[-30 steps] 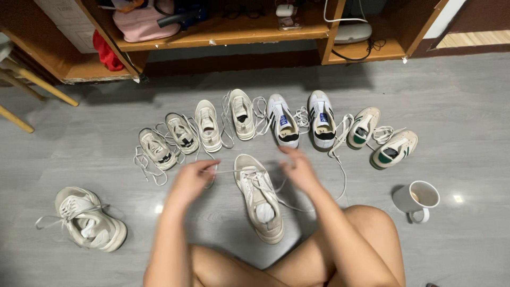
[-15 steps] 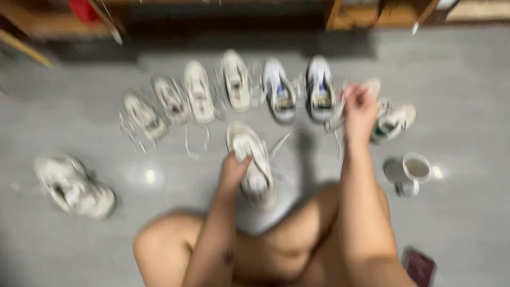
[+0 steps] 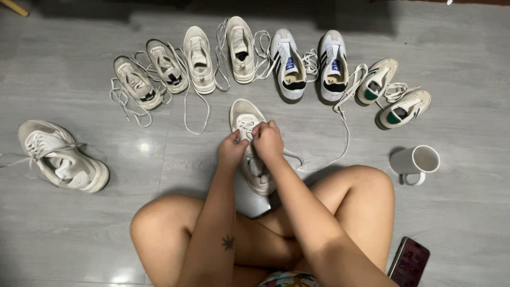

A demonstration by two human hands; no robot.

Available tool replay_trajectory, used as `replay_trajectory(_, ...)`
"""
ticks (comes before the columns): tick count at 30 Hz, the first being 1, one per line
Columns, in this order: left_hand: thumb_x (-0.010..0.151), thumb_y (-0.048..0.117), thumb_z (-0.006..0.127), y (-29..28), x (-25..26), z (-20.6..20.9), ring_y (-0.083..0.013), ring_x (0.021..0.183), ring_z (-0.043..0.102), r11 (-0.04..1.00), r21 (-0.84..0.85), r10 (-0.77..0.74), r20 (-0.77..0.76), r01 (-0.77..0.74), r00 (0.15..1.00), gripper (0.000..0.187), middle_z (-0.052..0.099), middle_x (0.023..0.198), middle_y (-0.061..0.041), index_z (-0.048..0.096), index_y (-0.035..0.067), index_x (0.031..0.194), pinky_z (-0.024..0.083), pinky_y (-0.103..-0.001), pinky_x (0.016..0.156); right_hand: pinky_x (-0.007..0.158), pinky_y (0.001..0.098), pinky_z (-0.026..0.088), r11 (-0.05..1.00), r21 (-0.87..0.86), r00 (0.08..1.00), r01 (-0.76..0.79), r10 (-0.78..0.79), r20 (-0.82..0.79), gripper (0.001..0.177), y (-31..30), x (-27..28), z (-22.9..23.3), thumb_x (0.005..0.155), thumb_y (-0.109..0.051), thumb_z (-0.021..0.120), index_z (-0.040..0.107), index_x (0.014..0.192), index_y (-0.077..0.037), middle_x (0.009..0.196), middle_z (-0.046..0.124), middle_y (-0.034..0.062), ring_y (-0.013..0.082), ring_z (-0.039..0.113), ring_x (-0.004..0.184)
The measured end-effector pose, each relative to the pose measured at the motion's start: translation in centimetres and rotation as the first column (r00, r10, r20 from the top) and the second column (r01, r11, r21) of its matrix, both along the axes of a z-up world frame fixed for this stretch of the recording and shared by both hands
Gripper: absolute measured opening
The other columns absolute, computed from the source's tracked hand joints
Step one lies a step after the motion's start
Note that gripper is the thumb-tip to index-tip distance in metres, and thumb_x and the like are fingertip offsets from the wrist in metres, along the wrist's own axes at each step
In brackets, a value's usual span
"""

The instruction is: The person sits on the floor and re-laces a white sneaker by threading the laces through the eyelets and tying a knot. Several other shoes are arranged in a semi-circle on the floor nearby.

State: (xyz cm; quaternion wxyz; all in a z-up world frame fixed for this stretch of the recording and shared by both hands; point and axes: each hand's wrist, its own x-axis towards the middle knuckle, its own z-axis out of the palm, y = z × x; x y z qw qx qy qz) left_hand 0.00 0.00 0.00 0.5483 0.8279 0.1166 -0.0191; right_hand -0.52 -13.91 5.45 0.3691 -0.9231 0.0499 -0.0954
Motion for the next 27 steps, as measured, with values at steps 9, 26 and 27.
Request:
replay_trajectory(9, 0.077, 0.029, 0.072, 0.6, 1.2, -4.5, -0.0249, 0.106, 0.073, 0.997, -0.035, -0.070, -0.003, 0.070, 0.998, 0.061, 0.074, 0.118, -0.022, 0.066, 0.000, 0.131, 0.055, -0.034, 0.091, 0.090, 0.0477, 0.050, 0.994, 0.070, 0.995, 0.087, -0.084, -0.045, 0.012, 1.3, 1.8, -4.6, 0.090, -0.023, 0.071, 0.073, 0.089, -0.011, 0.101, 0.066, 0.0140, 0.0373, 0.061, 0.102)
replay_trajectory(26, 0.097, 0.016, 0.064, -2.5, 1.8, -4.4, -0.0178, 0.074, 0.069, 0.943, -0.146, 0.328, 0.235, -0.300, 0.915, 0.017, 0.073, 0.083, -0.007, 0.068, -0.001, 0.096, 0.055, -0.032, 0.071, 0.114, 0.0554, 0.031, 0.994, -0.069, 0.994, -0.083, 0.087, 0.062, 0.042, 0.8, -1.4, 0.3, 0.080, -0.020, 0.077, 0.069, 0.122, -0.018, 0.120, 0.064, 0.0066, 0.0292, 0.054, 0.121)
replay_trajectory(27, 0.099, 0.015, 0.060, -2.6, 2.0, -3.8, -0.0179, 0.074, 0.068, 0.929, -0.202, 0.356, 0.264, -0.310, 0.896, 0.017, 0.072, 0.082, -0.005, 0.065, -0.001, 0.096, 0.054, -0.032, 0.070, 0.114, 0.0597, 0.024, 0.992, -0.103, 0.996, -0.079, 0.083, 0.036, 0.054, 0.8, -2.4, 0.6, 0.079, -0.021, 0.079, 0.061, 0.129, -0.018, 0.130, 0.056, 0.0091, 0.0317, 0.046, 0.129)
